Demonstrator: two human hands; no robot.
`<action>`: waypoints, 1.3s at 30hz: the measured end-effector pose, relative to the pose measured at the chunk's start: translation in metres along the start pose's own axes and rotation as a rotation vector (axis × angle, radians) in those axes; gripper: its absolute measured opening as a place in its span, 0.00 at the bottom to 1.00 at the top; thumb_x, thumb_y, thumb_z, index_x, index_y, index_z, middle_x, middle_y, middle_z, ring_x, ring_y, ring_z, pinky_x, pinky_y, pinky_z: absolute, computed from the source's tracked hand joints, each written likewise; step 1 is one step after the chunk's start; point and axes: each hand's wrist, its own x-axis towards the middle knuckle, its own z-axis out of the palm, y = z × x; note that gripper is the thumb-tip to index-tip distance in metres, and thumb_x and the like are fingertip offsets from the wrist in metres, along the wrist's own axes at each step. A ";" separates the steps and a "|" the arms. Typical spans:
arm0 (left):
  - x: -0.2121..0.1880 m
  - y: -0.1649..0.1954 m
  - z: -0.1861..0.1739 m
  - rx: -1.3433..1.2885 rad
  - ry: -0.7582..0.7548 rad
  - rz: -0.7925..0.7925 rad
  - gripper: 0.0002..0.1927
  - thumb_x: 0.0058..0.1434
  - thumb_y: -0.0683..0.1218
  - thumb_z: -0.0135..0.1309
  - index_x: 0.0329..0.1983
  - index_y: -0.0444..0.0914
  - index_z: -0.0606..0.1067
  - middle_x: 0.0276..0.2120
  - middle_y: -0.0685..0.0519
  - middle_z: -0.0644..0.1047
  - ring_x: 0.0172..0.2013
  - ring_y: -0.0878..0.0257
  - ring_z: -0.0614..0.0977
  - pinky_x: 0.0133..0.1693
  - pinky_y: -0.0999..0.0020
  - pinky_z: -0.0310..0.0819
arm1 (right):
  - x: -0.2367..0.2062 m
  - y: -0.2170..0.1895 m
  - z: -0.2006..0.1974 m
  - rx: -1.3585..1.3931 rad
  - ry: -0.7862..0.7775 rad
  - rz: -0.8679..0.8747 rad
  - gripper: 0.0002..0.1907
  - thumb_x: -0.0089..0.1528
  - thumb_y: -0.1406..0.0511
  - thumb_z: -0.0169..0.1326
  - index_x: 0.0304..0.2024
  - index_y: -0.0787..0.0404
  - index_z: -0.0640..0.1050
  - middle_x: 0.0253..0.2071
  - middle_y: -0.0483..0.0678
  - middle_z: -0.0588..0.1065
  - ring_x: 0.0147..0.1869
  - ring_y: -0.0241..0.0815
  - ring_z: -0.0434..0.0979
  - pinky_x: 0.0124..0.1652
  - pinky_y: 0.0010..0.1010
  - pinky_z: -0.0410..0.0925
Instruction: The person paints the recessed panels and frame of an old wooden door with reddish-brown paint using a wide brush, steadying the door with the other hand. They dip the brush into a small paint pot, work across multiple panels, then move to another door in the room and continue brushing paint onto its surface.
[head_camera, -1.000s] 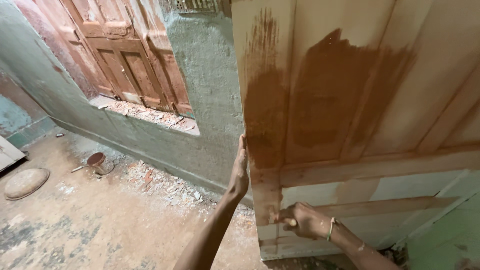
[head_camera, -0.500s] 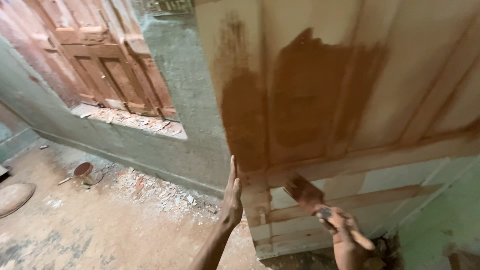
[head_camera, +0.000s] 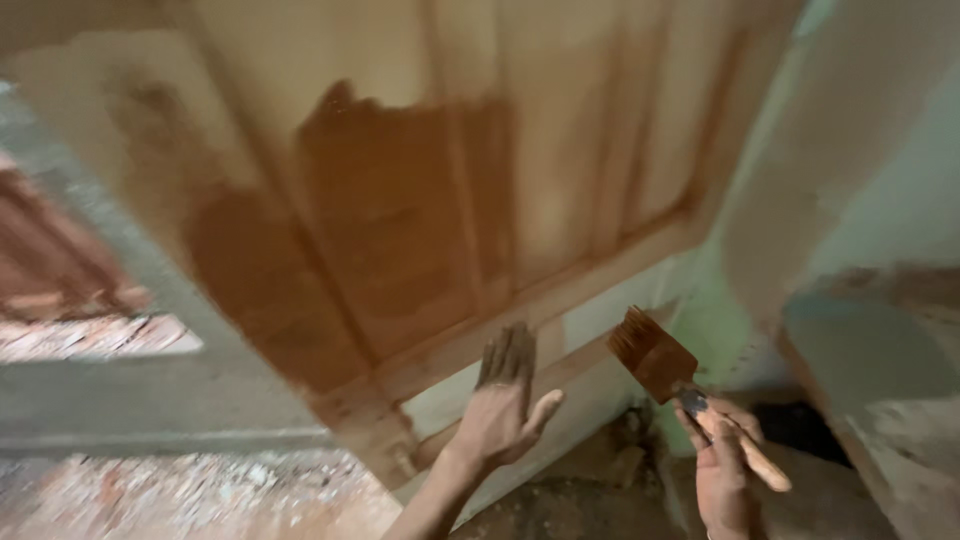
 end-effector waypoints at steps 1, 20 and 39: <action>0.011 0.008 0.011 0.017 0.014 0.054 0.45 0.71 0.64 0.38 0.76 0.28 0.44 0.75 0.32 0.42 0.75 0.38 0.42 0.72 0.48 0.34 | -0.002 -0.016 0.001 -0.083 -0.025 -0.050 0.15 0.72 0.60 0.47 0.54 0.64 0.72 0.56 0.55 0.74 0.61 0.51 0.75 0.64 0.43 0.68; 0.115 0.187 0.134 -0.245 -0.181 0.807 0.50 0.69 0.67 0.41 0.76 0.26 0.43 0.76 0.33 0.43 0.75 0.39 0.45 0.71 0.46 0.34 | -0.082 -0.213 -0.045 -1.447 0.473 -0.609 0.10 0.55 0.74 0.60 0.40 0.63 0.80 0.58 0.55 0.75 0.49 0.52 0.82 0.44 0.34 0.75; 0.191 0.301 0.244 -0.285 -0.304 0.933 0.50 0.66 0.64 0.42 0.75 0.25 0.40 0.75 0.34 0.40 0.74 0.40 0.42 0.71 0.47 0.32 | 0.044 -0.272 -0.191 -1.535 0.300 -0.217 0.10 0.56 0.62 0.61 0.38 0.58 0.82 0.36 0.47 0.83 0.36 0.45 0.83 0.37 0.35 0.74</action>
